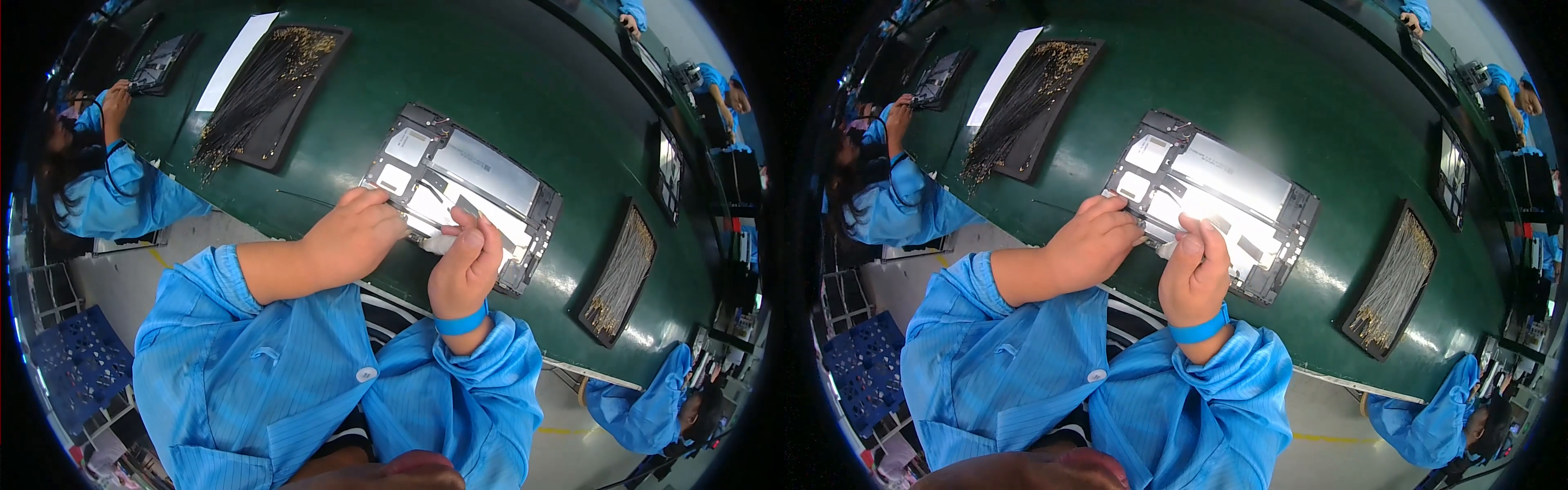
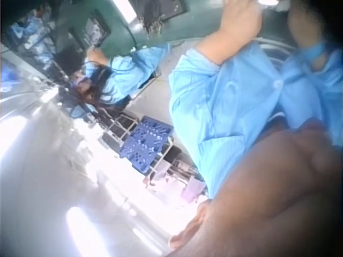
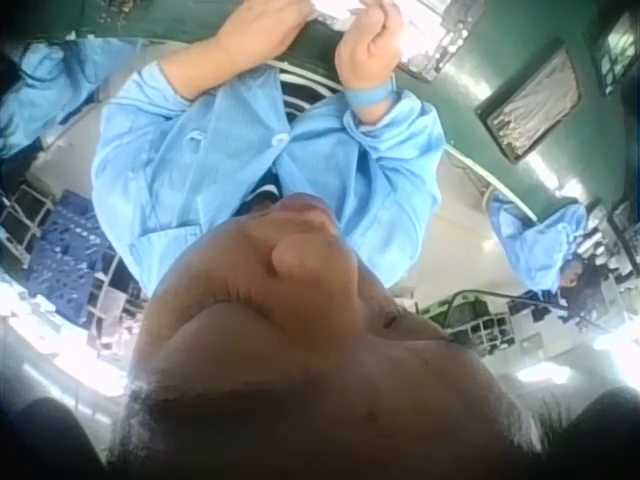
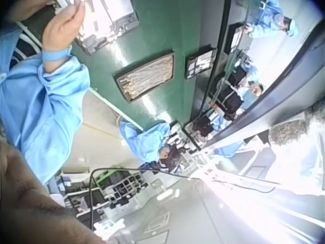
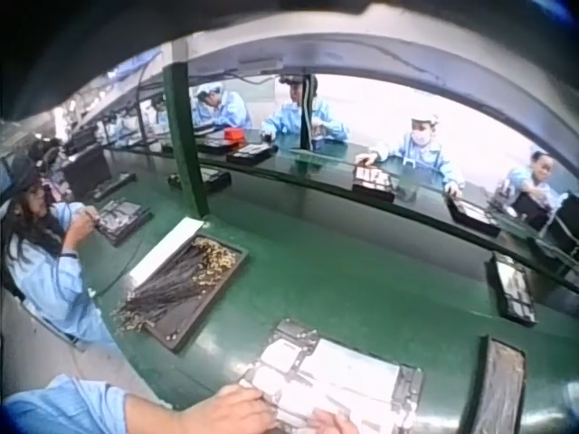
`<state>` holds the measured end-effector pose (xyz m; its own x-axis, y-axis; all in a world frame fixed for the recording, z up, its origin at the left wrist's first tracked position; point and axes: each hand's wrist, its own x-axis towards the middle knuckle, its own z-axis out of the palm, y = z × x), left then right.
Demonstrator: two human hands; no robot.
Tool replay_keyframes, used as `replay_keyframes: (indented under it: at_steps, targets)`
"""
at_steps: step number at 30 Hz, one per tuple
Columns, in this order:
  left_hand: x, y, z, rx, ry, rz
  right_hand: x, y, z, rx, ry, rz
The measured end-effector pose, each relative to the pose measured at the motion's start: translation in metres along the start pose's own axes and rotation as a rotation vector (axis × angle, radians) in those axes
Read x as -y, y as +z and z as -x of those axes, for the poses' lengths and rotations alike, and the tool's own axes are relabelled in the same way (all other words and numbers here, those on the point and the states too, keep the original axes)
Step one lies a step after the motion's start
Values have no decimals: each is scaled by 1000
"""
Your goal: The person assembles internal components into a tablet device, using tweezers to manipulate ribbon cables and other small components from a component tray into the tablet.
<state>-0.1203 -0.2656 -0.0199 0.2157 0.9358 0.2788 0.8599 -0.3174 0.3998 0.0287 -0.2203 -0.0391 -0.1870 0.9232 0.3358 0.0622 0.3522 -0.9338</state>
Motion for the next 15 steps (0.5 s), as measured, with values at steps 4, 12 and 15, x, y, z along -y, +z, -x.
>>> replay_keyframes:
  at_steps: [4,12,15]
  targets:
    - [0,1,0,-14,-2,-4,-2,1,-3,-43,-36,-21]
    - [-3,1,0,-13,-9,-1,0,1,-3,-39,-29,-28]
    - [-2,0,-1,3,-6,-7,0,1,-4,-45,-32,-29]
